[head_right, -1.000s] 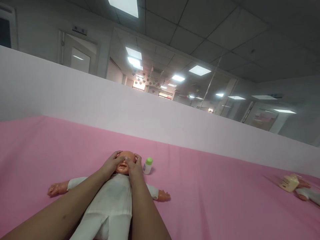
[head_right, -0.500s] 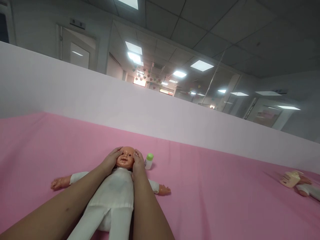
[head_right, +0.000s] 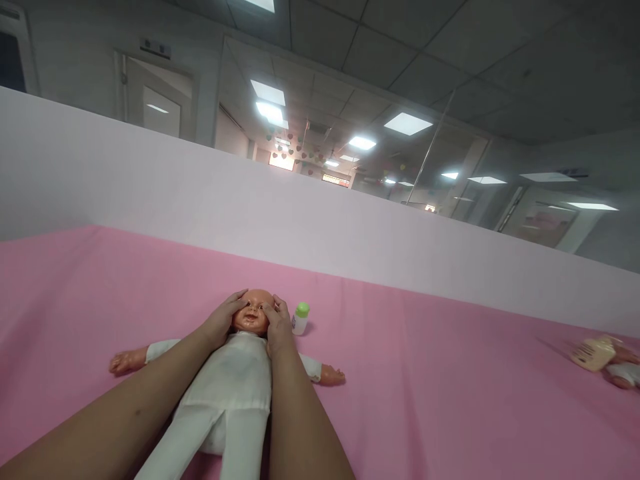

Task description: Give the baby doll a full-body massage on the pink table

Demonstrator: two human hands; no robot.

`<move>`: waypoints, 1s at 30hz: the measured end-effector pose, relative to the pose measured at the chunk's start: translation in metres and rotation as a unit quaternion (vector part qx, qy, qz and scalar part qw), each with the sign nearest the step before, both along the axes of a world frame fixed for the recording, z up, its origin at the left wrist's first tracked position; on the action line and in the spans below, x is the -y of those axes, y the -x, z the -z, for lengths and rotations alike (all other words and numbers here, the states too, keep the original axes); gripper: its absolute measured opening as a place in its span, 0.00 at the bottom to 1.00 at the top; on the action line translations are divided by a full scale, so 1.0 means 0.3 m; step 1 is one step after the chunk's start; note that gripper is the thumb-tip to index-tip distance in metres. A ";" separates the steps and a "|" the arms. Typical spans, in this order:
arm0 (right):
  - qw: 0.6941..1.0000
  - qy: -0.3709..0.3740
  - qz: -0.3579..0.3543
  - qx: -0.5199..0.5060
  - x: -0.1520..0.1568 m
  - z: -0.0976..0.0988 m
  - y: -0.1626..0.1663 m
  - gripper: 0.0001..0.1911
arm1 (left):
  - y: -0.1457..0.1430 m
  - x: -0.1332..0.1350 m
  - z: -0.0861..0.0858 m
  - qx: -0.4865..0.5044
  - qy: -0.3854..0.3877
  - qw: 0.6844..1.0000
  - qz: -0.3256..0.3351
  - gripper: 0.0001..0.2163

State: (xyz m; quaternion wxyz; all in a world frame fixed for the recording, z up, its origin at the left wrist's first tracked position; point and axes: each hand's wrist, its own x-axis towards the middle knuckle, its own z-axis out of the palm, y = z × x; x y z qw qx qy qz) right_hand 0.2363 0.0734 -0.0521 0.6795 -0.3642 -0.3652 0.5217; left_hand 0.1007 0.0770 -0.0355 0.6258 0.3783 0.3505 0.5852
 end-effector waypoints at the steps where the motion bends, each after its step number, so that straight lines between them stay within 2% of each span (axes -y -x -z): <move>1: 1.000 -0.010 0.003 0.004 0.007 -0.004 0.003 0.31 | 0.000 0.001 0.000 -0.004 -0.008 1.000 -0.001 0.30; 6: 0.999 -0.014 0.024 0.028 0.030 -0.022 0.008 0.28 | -0.001 -0.017 0.018 -0.064 -0.044 0.997 -0.009 0.31; 11: 0.999 -0.009 -0.004 0.047 0.042 -0.037 0.007 0.29 | 0.008 -0.040 0.037 -0.113 -0.054 0.992 -0.022 0.32; 15: 0.999 -0.011 -0.017 0.047 0.039 -0.043 0.009 0.32 | 0.019 -0.039 0.032 -0.143 -0.055 0.988 -0.023 0.30; 19: 0.998 0.021 -0.004 0.064 0.025 -0.046 0.008 0.33 | 0.024 -0.032 0.021 -0.179 -0.067 0.981 -0.026 0.28; 21: 0.995 0.029 0.017 0.090 0.021 -0.043 0.005 0.30 | 0.024 -0.033 0.021 -0.180 -0.073 0.981 -0.022 0.28; 25: 0.991 -0.007 0.049 0.121 0.020 -0.030 0.000 0.24 | 0.021 -0.044 0.032 -0.158 -0.066 0.985 -0.022 0.28; 30: 0.995 -0.002 0.050 0.088 0.010 -0.021 0.001 0.22 | 0.012 -0.052 0.042 -0.128 -0.052 0.990 -0.027 0.26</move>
